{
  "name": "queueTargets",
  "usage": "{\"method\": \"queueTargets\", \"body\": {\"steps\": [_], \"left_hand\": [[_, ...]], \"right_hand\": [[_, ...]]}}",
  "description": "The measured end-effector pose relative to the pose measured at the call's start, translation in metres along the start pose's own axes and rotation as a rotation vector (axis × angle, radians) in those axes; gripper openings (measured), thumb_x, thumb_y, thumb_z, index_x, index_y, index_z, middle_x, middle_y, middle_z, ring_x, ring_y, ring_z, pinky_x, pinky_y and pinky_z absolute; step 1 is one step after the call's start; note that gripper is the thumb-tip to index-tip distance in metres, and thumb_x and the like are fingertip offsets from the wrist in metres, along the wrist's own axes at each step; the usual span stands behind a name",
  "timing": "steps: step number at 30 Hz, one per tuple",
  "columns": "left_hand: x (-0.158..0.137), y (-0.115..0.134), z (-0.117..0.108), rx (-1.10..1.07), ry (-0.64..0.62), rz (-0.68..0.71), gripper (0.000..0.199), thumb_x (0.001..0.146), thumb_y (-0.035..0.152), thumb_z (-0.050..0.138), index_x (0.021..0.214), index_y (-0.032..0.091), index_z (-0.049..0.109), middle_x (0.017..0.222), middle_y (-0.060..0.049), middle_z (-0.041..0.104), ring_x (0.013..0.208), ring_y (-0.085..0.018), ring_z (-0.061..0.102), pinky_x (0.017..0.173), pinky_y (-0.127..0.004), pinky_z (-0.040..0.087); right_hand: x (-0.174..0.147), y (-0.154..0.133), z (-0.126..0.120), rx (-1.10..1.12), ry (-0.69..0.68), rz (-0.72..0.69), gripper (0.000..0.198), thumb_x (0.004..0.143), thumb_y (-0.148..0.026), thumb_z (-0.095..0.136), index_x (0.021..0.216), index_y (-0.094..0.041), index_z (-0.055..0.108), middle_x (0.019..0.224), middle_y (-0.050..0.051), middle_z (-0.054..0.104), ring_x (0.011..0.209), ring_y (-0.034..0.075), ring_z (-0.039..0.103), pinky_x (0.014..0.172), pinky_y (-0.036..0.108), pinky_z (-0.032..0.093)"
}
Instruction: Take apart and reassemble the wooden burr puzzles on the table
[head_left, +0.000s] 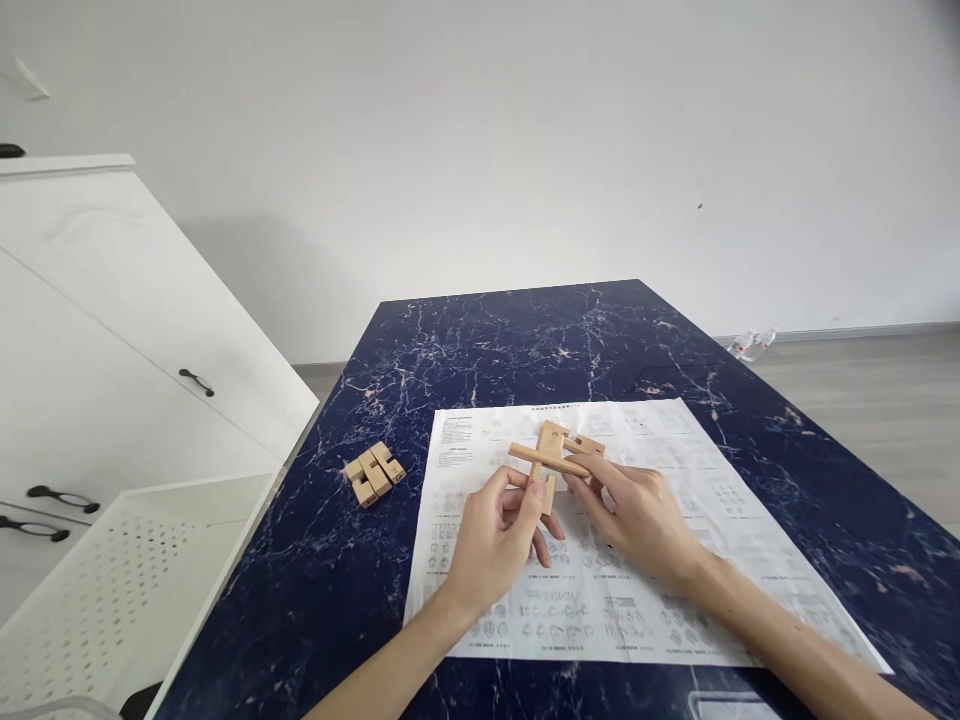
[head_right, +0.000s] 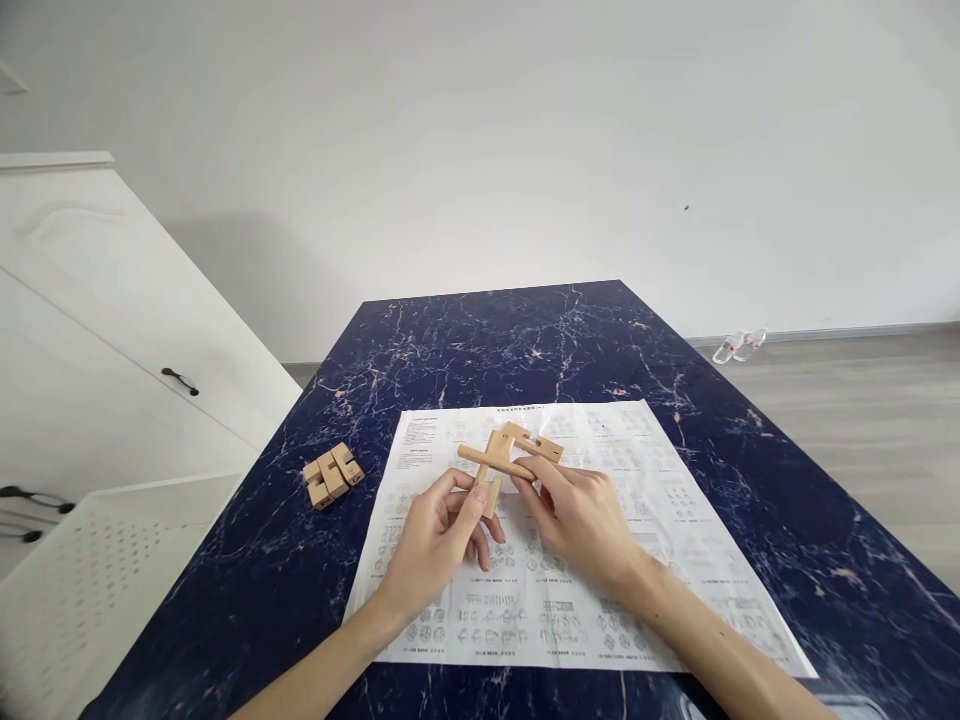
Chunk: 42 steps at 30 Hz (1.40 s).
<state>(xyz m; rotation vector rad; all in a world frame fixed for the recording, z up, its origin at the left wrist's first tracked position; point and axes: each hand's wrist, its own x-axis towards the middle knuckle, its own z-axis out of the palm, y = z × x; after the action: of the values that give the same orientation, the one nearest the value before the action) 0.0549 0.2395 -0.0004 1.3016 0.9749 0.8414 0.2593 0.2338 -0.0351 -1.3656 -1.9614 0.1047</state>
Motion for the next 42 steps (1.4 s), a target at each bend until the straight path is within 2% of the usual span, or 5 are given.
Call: {"method": "queueTargets", "body": {"steps": [6, 13, 23, 31, 42], "left_hand": [[0.001, 0.001, 0.003, -0.039, -0.019, -0.003, 0.041, 0.1, 0.058, 0.061, 0.089, 0.021, 0.048, 0.069, -0.002, 0.073, 0.046, -0.012, 0.063, 0.048, -0.022, 0.049], [0.001, 0.003, -0.001, 0.019, -0.06, -0.022, 0.04, 0.102, 0.057, 0.059, 0.091, 0.02, 0.051, 0.069, -0.003, 0.073, 0.05, -0.013, 0.064, 0.052, -0.024, 0.053], [0.002, 0.007, 0.001, 0.014, -0.074, -0.024, 0.041, 0.101, 0.058, 0.06, 0.089, 0.021, 0.049, 0.072, -0.003, 0.073, 0.049, -0.013, 0.064, 0.052, -0.025, 0.053], [0.006, 0.009, -0.003, -0.025, -0.128, -0.05, 0.044, 0.099, 0.062, 0.061, 0.088, 0.021, 0.047, 0.066, -0.002, 0.072, 0.044, -0.012, 0.062, 0.049, -0.024, 0.051], [0.003, 0.018, -0.001, 0.067, -0.076, -0.011, 0.041, 0.1, 0.059, 0.06, 0.088, 0.021, 0.049, 0.067, -0.002, 0.072, 0.048, -0.014, 0.065, 0.05, -0.026, 0.054]], "right_hand": [[0.003, -0.006, -0.001, -0.107, 0.121, -0.01, 0.024, 0.107, -0.029, 0.052, 0.112, -0.016, 0.071, 0.06, -0.002, 0.066, 0.046, 0.013, 0.058, 0.049, 0.026, 0.034], [0.005, -0.002, -0.003, -0.106, 0.123, 0.082, 0.027, 0.107, -0.032, 0.05, 0.114, -0.016, 0.071, 0.058, -0.004, 0.065, 0.042, 0.012, 0.054, 0.047, 0.024, 0.033], [0.011, -0.003, -0.005, -0.181, 0.181, 0.082, 0.027, 0.107, -0.035, 0.05, 0.102, -0.019, 0.071, 0.057, -0.002, 0.066, 0.045, 0.014, 0.056, 0.049, 0.026, 0.031], [0.011, 0.001, 0.0, -0.216, 0.139, 0.155, 0.029, 0.107, -0.039, 0.048, 0.099, -0.02, 0.07, 0.058, 0.0, 0.069, 0.043, 0.015, 0.056, 0.047, 0.027, 0.028], [0.014, -0.005, -0.001, -0.262, 0.207, 0.122, 0.03, 0.107, -0.036, 0.049, 0.095, -0.019, 0.071, 0.053, -0.001, 0.063, 0.044, 0.013, 0.052, 0.05, 0.027, 0.029]]}}
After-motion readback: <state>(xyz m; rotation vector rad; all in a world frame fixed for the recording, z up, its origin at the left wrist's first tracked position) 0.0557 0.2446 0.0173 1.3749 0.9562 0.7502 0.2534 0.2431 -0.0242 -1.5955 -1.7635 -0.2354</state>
